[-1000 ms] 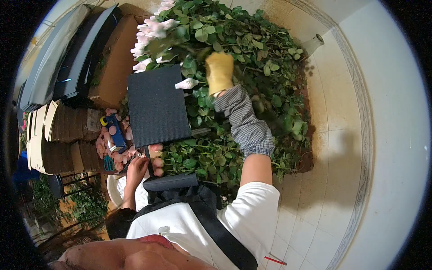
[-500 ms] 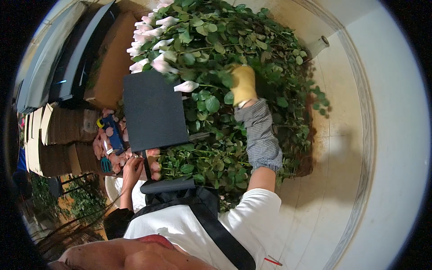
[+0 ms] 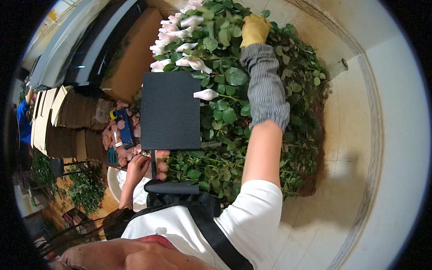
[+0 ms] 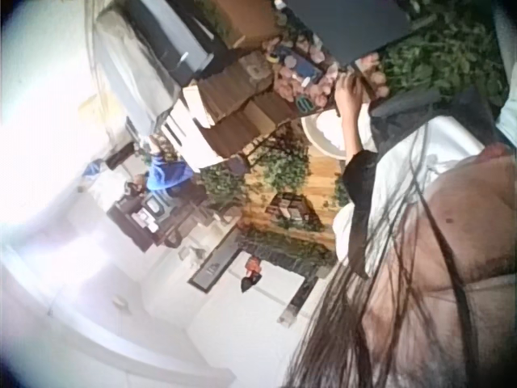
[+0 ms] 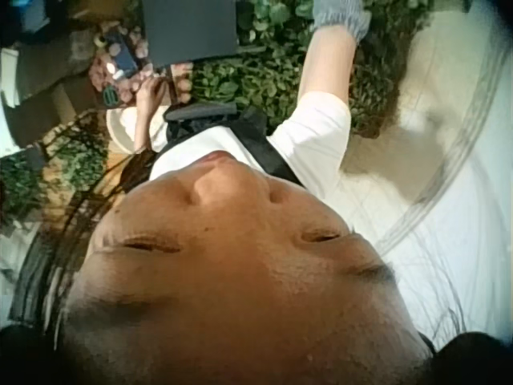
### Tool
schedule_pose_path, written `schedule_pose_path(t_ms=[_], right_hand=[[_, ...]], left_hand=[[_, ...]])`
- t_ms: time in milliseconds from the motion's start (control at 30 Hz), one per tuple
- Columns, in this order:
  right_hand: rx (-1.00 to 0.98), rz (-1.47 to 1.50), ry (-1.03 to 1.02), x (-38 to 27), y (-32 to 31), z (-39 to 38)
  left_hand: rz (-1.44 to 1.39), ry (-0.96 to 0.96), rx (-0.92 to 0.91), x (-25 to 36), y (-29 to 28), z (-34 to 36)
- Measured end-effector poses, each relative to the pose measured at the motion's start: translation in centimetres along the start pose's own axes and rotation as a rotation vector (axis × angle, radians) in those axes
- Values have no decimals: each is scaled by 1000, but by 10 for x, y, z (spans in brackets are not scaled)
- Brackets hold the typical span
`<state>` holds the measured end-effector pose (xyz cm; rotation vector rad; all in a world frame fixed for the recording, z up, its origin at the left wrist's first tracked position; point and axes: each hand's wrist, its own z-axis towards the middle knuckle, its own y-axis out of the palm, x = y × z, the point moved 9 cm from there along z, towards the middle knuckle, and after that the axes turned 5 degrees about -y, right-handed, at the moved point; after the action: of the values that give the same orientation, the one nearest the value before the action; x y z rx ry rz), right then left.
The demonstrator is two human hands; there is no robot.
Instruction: The person arranges roses into a specialized black box by placing them one by one into the internal support structure and then closing the box.
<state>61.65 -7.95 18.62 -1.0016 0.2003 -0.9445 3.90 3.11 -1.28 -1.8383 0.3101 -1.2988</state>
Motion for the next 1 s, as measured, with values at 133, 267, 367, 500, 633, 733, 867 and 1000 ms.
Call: schedule_pose_path(t_ms=[133,267,367,500,633,733,867,1000], right_hand=[[13,554,66,34,-20,-24],[194,21,-441,-33,-147,-63],[357,158,-548,-67,-234,-120],[103,241,-555,-122,-232,-213],[-55,280,-412,-121,-205,-282],[296,250,-77,-51,-272,-294],[514,-22,446,68,-332,-405],[-516,-220,1010,140,-278,-588]], left_hand=[[7,83,-13,17,1,7],[-176,65,2,-3,-2,7],[-849,-125,-71,22,-31,18],[-1420,-47,-317,99,-23,39],[-1162,-204,-556,105,21,31],[-1120,-166,-408,80,16,36],[-1103,-201,-336,62,18,34],[-1263,-213,-407,65,23,20]])
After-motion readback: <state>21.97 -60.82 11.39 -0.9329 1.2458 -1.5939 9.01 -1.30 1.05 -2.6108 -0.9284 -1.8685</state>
